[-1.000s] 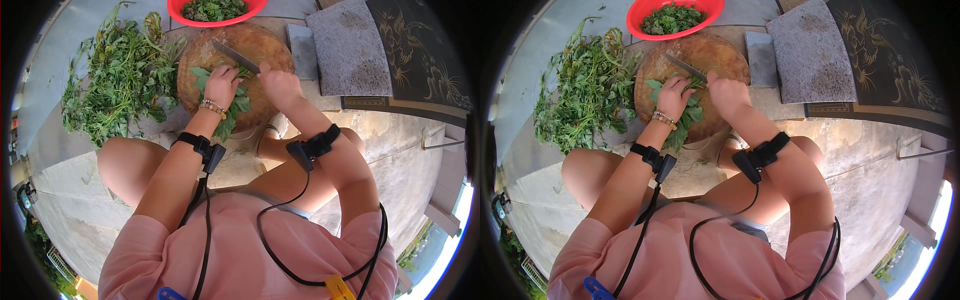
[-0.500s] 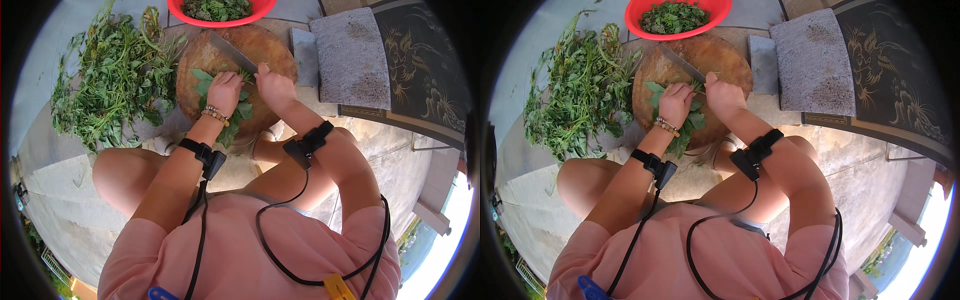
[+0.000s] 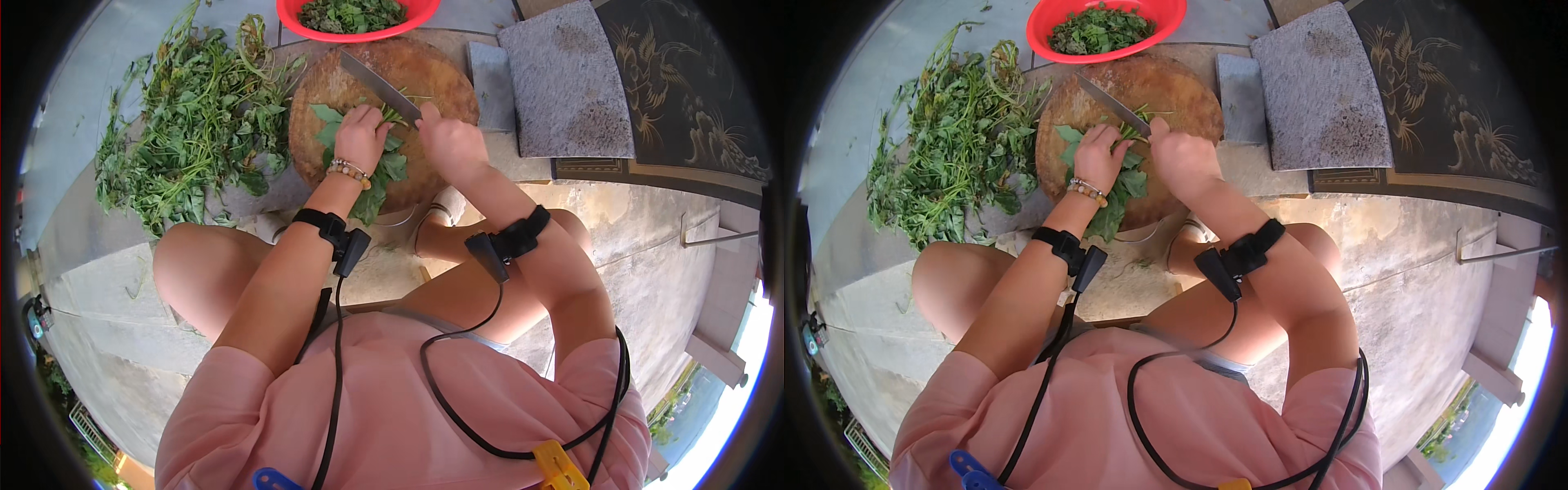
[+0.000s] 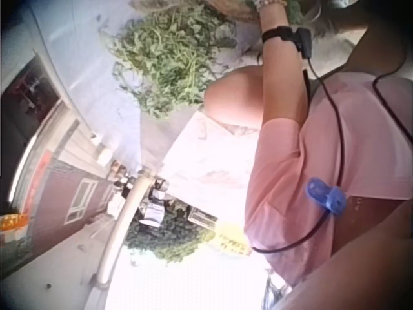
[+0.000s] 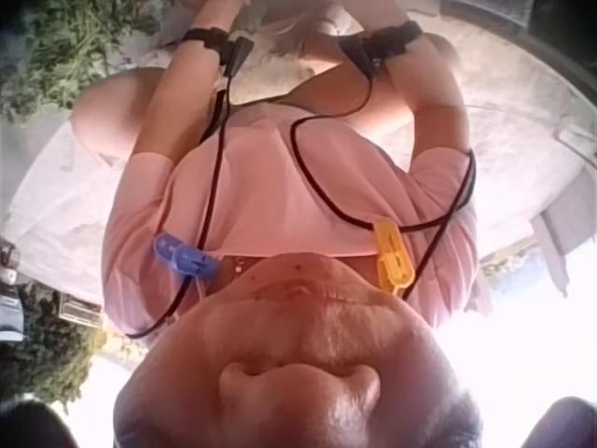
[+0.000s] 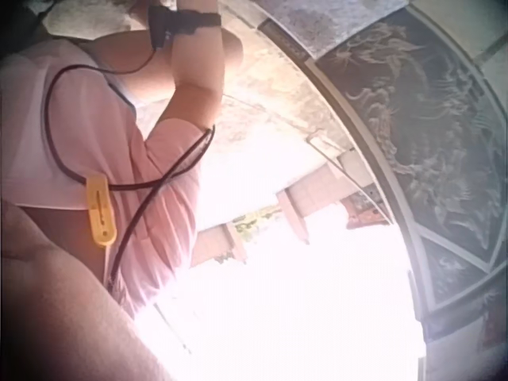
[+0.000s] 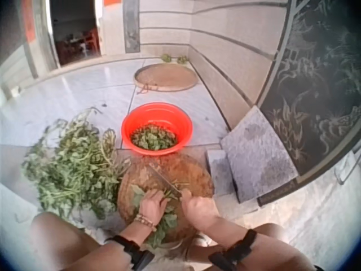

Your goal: Chopping and sorting leafy green vegetables on a wooden cutting board.

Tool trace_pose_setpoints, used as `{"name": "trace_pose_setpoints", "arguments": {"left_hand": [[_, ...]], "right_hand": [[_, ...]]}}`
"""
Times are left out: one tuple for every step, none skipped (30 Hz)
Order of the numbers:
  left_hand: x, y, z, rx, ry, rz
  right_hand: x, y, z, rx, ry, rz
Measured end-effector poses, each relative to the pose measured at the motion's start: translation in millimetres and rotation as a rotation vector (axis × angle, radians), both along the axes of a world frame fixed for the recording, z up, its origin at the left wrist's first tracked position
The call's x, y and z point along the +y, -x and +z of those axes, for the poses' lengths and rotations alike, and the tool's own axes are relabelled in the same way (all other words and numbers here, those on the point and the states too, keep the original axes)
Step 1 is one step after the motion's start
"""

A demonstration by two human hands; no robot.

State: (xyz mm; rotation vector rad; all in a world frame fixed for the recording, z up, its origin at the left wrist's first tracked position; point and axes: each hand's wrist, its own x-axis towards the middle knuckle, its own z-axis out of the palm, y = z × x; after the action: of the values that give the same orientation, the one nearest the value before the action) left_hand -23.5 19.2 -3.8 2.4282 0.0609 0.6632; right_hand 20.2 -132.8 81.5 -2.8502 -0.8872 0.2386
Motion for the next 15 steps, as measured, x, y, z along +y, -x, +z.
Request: {"name": "trace_pose_setpoints", "arguments": {"left_hand": [[-0.8, -0.3, 0.1, -0.010, 0.000, 0.000], [-1.0, -0.2, -0.2, -0.006, -0.001, -0.003], [-1.8, -0.6, 0.0, -0.019, 0.008, -0.002], [-1.8, -0.8, -0.2, -0.031, 0.018, 0.001], [-0.9, -0.6, -0.5, -0.026, 0.020, 0.001], [-0.2, 0.1, -0.9, -0.016, 0.007, -0.011], [0.7, 0.7, -1.6, -0.004, -0.005, -0.023], [1.1, 0.6, -2.5, 0.003, 0.000, -0.021], [2.1, 0.1, -1.6, -0.001, -0.005, -0.037], [2.9, -0.5, -0.5, -0.006, -0.009, -0.052], [3.1, -1.0, 0.7, -0.001, -0.005, -0.048], [1.3, -1.6, 1.5, -0.012, -0.004, -0.054], [-0.1, -1.9, 3.1, -0.025, -0.003, -0.061], [-0.9, -1.7, 4.2, -0.026, 0.003, -0.063], [1.1, -1.2, 2.4, -0.032, 0.001, -0.065]], "right_hand": [[-1.3, 2.8, -3.4, 0.005, 0.018, 0.021], [-1.8, 4.7, -6.8, 0.011, 0.037, 0.043], [-2.4, 4.9, -9.6, 0.015, 0.037, 0.041], [-2.3, 4.8, -12.4, 0.006, 0.036, 0.049], [-1.7, 4.4, -14.7, -0.002, 0.035, 0.058], [-0.3, 4.7, -16.6, 0.005, 0.038, 0.059], [2.3, 5.4, -17.9, 0.007, 0.051, 0.057], [4.8, 5.6, -19.2, 0.008, 0.066, 0.055], [7.8, 4.9, -19.2, 0.015, 0.068, 0.059], [10.6, 3.9, -18.9, 0.030, 0.072, 0.057], [13.4, 2.9, -19.4, 0.045, 0.076, 0.056], [16.3, 1.1, -22.8, 0.048, 0.082, 0.055], [20.1, -2.2, -29.3, 0.022, 0.088, 0.059], [21.6, -4.9, -33.5, -0.005, 0.094, 0.062], [23.6, -7.4, -34.4, -0.009, 0.096, 0.065]]}}
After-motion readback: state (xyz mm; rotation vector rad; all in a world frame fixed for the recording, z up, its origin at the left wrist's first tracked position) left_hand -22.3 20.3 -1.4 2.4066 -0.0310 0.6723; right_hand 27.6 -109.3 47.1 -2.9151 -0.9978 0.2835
